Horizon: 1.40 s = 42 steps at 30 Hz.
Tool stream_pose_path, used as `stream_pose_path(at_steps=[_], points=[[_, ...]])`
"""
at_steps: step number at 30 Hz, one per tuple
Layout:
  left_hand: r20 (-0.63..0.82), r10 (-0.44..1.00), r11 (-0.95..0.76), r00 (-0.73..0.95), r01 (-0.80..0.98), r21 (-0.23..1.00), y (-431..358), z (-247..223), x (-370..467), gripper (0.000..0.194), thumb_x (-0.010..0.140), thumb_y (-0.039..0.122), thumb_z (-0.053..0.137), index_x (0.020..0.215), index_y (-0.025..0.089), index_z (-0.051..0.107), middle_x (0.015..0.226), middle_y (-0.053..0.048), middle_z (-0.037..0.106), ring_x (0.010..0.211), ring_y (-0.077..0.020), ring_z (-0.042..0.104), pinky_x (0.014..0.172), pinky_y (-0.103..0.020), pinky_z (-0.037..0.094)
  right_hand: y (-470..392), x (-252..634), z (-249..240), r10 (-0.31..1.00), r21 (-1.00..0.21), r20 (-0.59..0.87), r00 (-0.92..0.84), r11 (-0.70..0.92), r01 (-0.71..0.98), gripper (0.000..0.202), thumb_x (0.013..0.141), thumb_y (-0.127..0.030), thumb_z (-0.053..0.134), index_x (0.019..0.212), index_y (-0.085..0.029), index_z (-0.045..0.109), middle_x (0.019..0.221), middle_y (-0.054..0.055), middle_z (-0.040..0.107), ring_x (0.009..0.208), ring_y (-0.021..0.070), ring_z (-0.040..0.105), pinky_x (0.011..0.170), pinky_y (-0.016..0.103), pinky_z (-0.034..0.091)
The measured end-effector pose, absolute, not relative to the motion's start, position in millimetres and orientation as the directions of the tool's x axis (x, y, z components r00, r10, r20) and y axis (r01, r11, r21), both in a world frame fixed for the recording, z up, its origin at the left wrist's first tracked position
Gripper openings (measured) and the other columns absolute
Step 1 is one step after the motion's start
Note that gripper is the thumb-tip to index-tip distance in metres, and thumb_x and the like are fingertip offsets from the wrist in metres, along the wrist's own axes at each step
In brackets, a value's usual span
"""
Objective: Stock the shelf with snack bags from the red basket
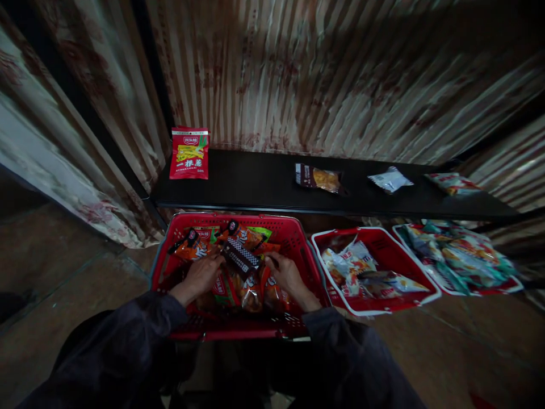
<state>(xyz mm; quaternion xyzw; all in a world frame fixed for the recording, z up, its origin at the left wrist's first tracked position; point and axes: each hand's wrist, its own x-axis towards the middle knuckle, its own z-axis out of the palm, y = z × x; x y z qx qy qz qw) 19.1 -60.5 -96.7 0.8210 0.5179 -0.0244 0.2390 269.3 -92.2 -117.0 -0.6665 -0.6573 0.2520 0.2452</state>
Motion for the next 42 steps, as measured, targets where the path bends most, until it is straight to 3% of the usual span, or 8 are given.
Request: stream_pose_path(at_steps=[5, 12, 20, 24, 28, 32, 36, 42], points=[[-0.341, 0.836, -0.317, 0.430, 0.885, 0.340, -49, -103, 13, 0.027, 0.084, 0.020, 0.046, 0.107, 0.025, 0.059, 0.104, -0.008, 0.068, 0.098, -0.0240, 0.064, 0.082, -0.034, 0.047, -74, 269, -111, 0.999, -0.627, 0.044, 0.005, 0.024, 0.779, 0.031, 0.090, -0.034, 0.041, 0.105, -0.020, 0.064, 0.101, 0.008, 0.071, 0.090, 0.0218, 0.067, 0.080, 0.030, 0.049], [-0.422, 0.696, -0.439, 0.581, 0.809, 0.390, -38, -91, 7, 0.022, 0.087, 0.029, 0.042, 0.090, 0.021, 0.062, 0.089, -0.008, 0.068, 0.084, -0.0231, 0.064, 0.071, -0.030, 0.045, -62, 293, -127, 0.959, -0.462, -0.158, 0.235, -0.282, 0.841, 0.025, 0.087, -0.023, 0.047, 0.107, -0.020, 0.062, 0.101, 0.006, 0.071, 0.090, 0.0185, 0.066, 0.078, 0.026, 0.048], [-0.397, 0.696, -0.414, 0.598, 0.786, 0.459, -43, -86, 10, 0.025, 0.083, 0.024, 0.040, 0.081, 0.019, 0.065, 0.082, -0.012, 0.068, 0.080, -0.0282, 0.064, 0.065, -0.035, 0.041, -63, 293, -135, 0.951, -0.393, -0.170, 0.257, -0.305, 0.867, 0.031, 0.084, -0.029, 0.049, 0.108, -0.018, 0.064, 0.106, 0.013, 0.067, 0.091, 0.0242, 0.066, 0.078, 0.033, 0.049], [-0.308, 0.736, -0.434, 0.603, 0.769, 0.469, -45, -82, 13, 0.025, 0.081, 0.026, 0.043, 0.076, 0.021, 0.067, 0.077, -0.011, 0.068, 0.077, -0.0299, 0.065, 0.062, -0.036, 0.039, -61, 296, -153, 0.985, -0.578, -0.116, 0.126, -0.170, 0.798, 0.035, 0.080, -0.030, 0.049, 0.108, -0.017, 0.065, 0.112, 0.012, 0.067, 0.100, 0.0248, 0.064, 0.088, 0.036, 0.048], [-0.250, 0.779, -0.415, 0.575, 0.772, 0.482, -44, -77, 13, 0.022, 0.080, 0.025, 0.048, 0.070, 0.022, 0.066, 0.071, -0.009, 0.067, 0.071, -0.0268, 0.064, 0.059, -0.033, 0.038, -62, 289, -158, 0.995, -0.708, -0.094, 0.034, -0.091, 0.700, 0.027, 0.076, -0.029, 0.050, 0.092, -0.020, 0.070, 0.092, 0.008, 0.074, 0.086, 0.0237, 0.068, 0.079, 0.035, 0.051], [-0.250, 0.820, -0.334, 0.515, 0.784, 0.523, -40, -80, 4, 0.021, 0.082, 0.027, 0.048, 0.075, 0.022, 0.067, 0.073, -0.006, 0.066, 0.072, -0.0229, 0.063, 0.065, -0.031, 0.040, -64, 281, -150, 0.996, -0.733, -0.002, 0.090, -0.063, 0.677, 0.020, 0.072, -0.028, 0.054, 0.079, -0.021, 0.072, 0.082, 0.006, 0.074, 0.076, 0.0238, 0.069, 0.073, 0.036, 0.052], [-0.254, 0.858, -0.256, 0.446, 0.801, 0.541, -35, -89, -8, 0.025, 0.085, 0.032, 0.044, 0.085, 0.022, 0.067, 0.083, -0.006, 0.067, 0.081, -0.0227, 0.062, 0.073, -0.031, 0.040, -61, 279, -150, 0.993, -0.737, -0.014, 0.121, -0.092, 0.670, 0.026, 0.079, -0.033, 0.049, 0.093, -0.023, 0.070, 0.094, 0.003, 0.074, 0.087, 0.0212, 0.067, 0.083, 0.034, 0.050], [-0.206, 0.940, -0.155, 0.272, 0.878, 0.453, -26, -87, -18, 0.027, 0.085, 0.037, 0.045, 0.085, 0.022, 0.067, 0.075, -0.003, 0.066, 0.069, -0.0187, 0.059, 0.063, -0.027, 0.036, -64, 278, -144, 0.976, -0.777, 0.117, 0.182, -0.024, 0.629, 0.025, 0.079, -0.036, 0.052, 0.092, -0.022, 0.070, 0.091, 0.004, 0.074, 0.084, 0.0208, 0.067, 0.081, 0.034, 0.052]])
